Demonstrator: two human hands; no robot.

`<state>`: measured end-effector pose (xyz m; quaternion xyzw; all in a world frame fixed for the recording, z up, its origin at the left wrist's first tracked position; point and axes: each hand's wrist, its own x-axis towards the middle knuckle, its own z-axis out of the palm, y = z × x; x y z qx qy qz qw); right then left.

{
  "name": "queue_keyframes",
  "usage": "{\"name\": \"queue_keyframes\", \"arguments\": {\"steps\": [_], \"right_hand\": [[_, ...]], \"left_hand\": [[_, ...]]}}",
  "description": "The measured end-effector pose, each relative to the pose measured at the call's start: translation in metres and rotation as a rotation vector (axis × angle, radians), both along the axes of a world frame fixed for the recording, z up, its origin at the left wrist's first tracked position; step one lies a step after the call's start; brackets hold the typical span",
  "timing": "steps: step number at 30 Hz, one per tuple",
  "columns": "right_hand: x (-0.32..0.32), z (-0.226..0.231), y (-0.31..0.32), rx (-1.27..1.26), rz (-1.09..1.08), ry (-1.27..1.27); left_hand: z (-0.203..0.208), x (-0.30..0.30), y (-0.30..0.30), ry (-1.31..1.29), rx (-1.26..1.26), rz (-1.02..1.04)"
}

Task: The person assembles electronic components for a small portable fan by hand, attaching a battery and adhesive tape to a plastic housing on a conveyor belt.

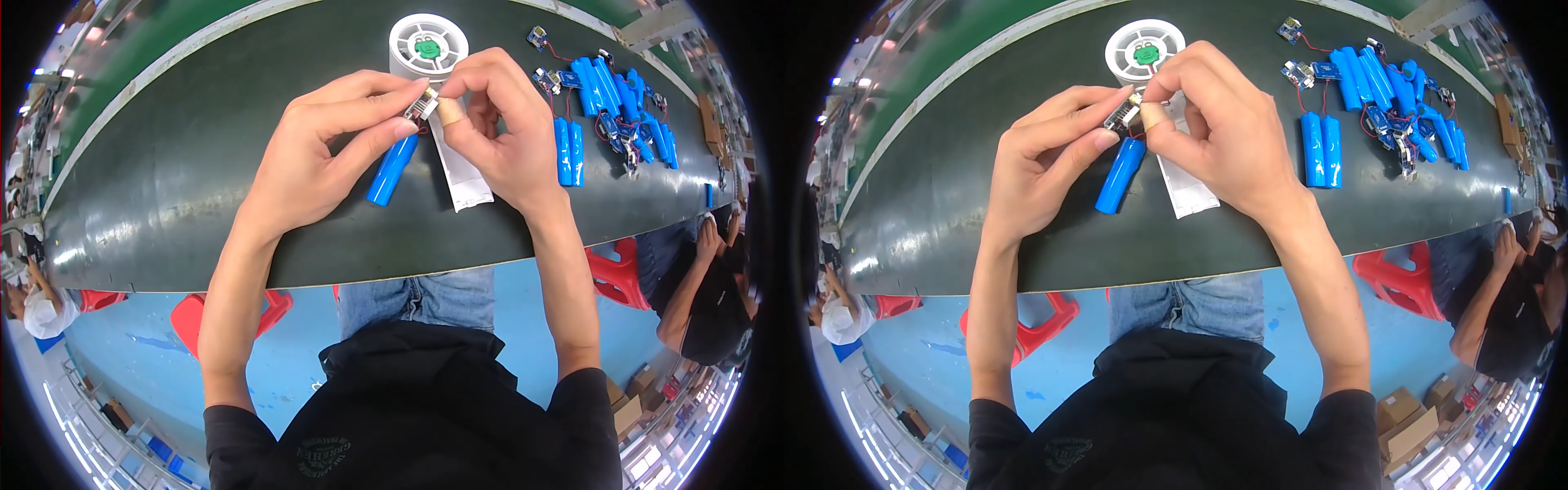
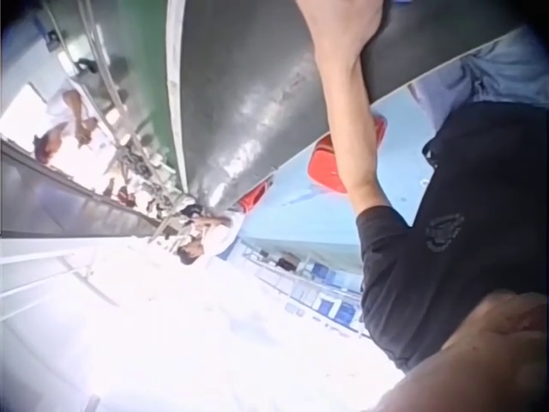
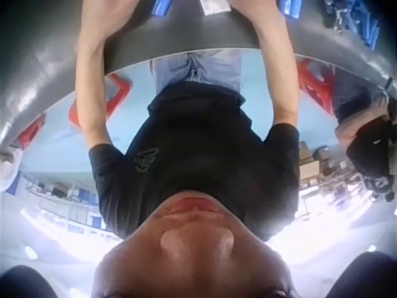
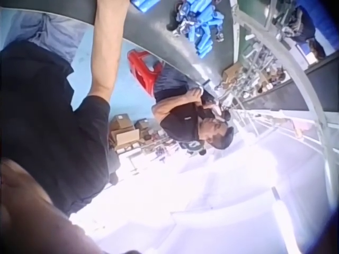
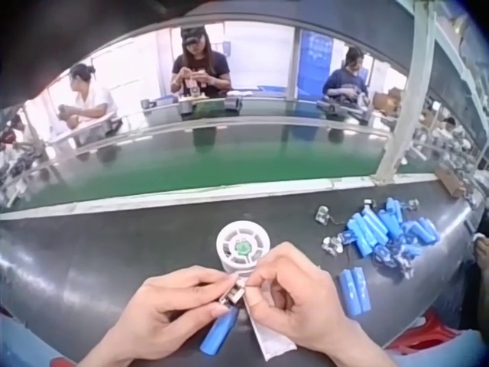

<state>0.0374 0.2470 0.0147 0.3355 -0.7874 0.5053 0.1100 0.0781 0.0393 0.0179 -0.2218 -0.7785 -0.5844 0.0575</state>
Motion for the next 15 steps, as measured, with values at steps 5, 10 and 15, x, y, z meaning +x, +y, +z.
{"name": "queue_keyframes", "arguments": {"steps": [5,10,15], "right_hand": [[-0.0008,-0.0022,0.001,0.016,-0.004,0.059],[-0.0018,-0.0041,-0.0007,0.022,-0.01,0.172],[-0.0023,-0.0056,-0.0002,0.022,0.014,0.191]], "left_hand": [[-0.0018,-0.0004,-0.0003,0.014,-0.024,-0.004],[0.0025,0.0004,-0.0018,-0.029,-0.005,-0.027],[0.0021,-0.0001,-0.004,-0.091,0.043,-0.063]]}}
